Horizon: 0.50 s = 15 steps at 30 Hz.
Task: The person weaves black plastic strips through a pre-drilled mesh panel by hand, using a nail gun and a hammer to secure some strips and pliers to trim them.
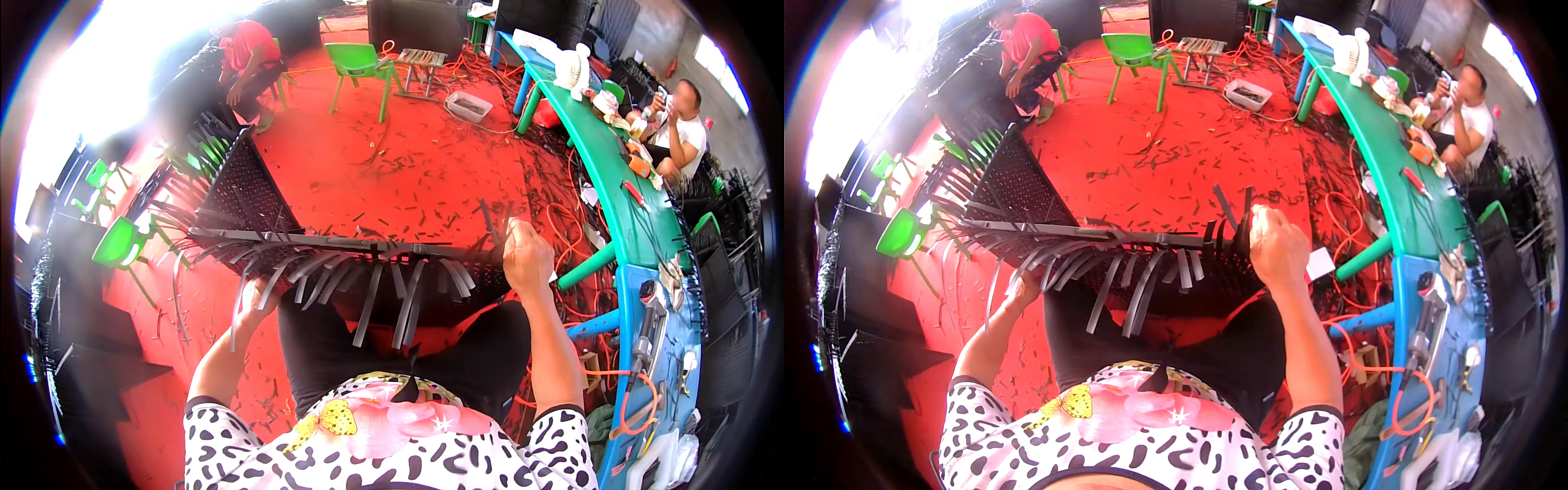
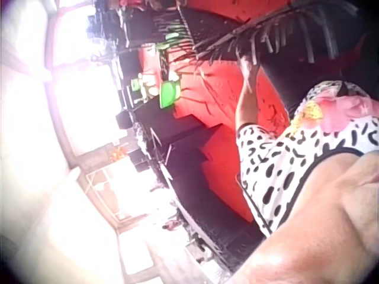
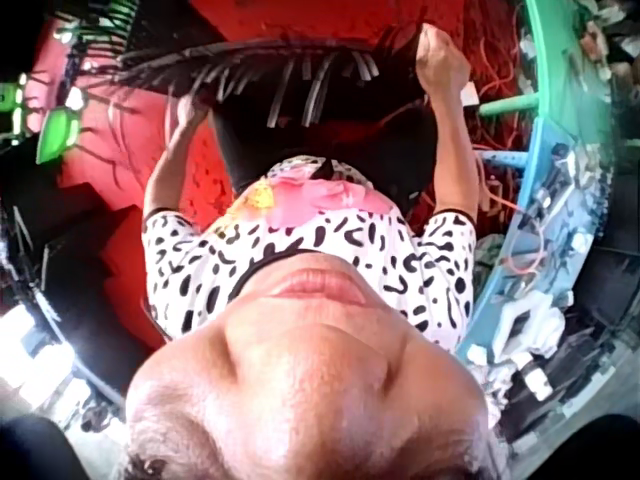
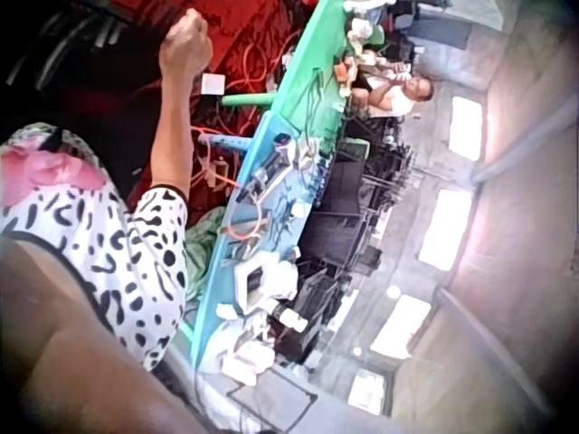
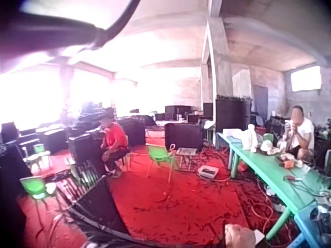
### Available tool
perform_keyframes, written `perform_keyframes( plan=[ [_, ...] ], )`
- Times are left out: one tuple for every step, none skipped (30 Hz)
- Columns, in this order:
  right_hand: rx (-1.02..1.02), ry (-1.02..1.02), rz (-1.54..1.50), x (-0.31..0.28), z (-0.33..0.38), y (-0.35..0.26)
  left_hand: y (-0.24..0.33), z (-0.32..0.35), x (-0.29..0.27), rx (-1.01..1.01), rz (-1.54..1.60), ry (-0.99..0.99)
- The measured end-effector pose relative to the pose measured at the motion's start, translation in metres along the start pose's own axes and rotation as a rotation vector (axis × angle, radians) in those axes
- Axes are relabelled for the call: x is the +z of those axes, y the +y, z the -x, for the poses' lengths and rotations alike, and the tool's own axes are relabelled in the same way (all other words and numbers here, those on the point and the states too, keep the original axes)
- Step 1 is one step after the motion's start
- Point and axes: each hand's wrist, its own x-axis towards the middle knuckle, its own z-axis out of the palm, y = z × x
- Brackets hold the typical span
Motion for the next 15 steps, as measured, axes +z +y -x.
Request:
perform_keyframes(
  plan=[
    [0.003, -0.013, 0.013, 0.002, 0.001, 0.002, 0.042, 0.002, -0.020, -0.005, -0.034, -0.029],
    [0.000, -0.011, 0.006, 0.000, 0.001, 0.000, 0.064, 0.006, -0.030, -0.017, -0.067, -0.052],
    [0.001, -0.016, 0.003, -0.002, 0.000, -0.004, 0.065, 0.012, -0.028, 0.074, 0.021, 0.127],
    [0.006, -0.019, 0.007, -0.003, 0.000, -0.006, 0.070, 0.012, -0.031, 0.072, 0.017, 0.131],
    [0.003, -0.017, 0.003, -0.002, 0.000, -0.005, 0.076, 0.012, -0.037, 0.032, -0.084, -0.012],
    [0.003, -0.001, -0.011, 0.000, 0.001, -0.004, 0.079, 0.012, -0.041, -0.010, -0.183, -0.156],
    [-0.003, 0.017, -0.032, -0.001, 0.000, -0.005, 0.039, 0.014, -0.022, 0.272, -0.148, 0.064],
    [-0.006, 0.016, -0.035, -0.001, 0.000, -0.005, 0.041, 0.015, -0.022, 0.268, -0.149, 0.065],
    [-0.007, 0.017, -0.014, -0.002, 0.000, -0.005, 0.044, 0.016, -0.020, 0.265, -0.138, 0.078],
    [-0.007, 0.018, 0.007, -0.002, 0.000, -0.005, 0.049, 0.018, -0.020, 0.262, -0.128, 0.092],
    [-0.003, 0.018, 0.008, -0.002, 0.001, -0.005, 0.057, 0.021, -0.023, 0.208, -0.107, 0.014],
    [-0.005, 0.018, 0.007, -0.002, 0.001, -0.004, 0.063, 0.022, -0.020, 0.206, -0.107, 0.015],
    [-0.006, 0.016, 0.019, -0.001, 0.001, -0.002, 0.070, 0.025, -0.018, 0.244, -0.020, 0.076],
    [-0.007, 0.012, 0.033, 0.000, 0.001, -0.001, 0.076, 0.026, -0.014, 0.282, 0.069, 0.137],
    [-0.010, 0.013, 0.032, -0.001, 0.000, -0.002, 0.083, 0.023, -0.010, 0.417, 0.020, 0.152]
  ],
)
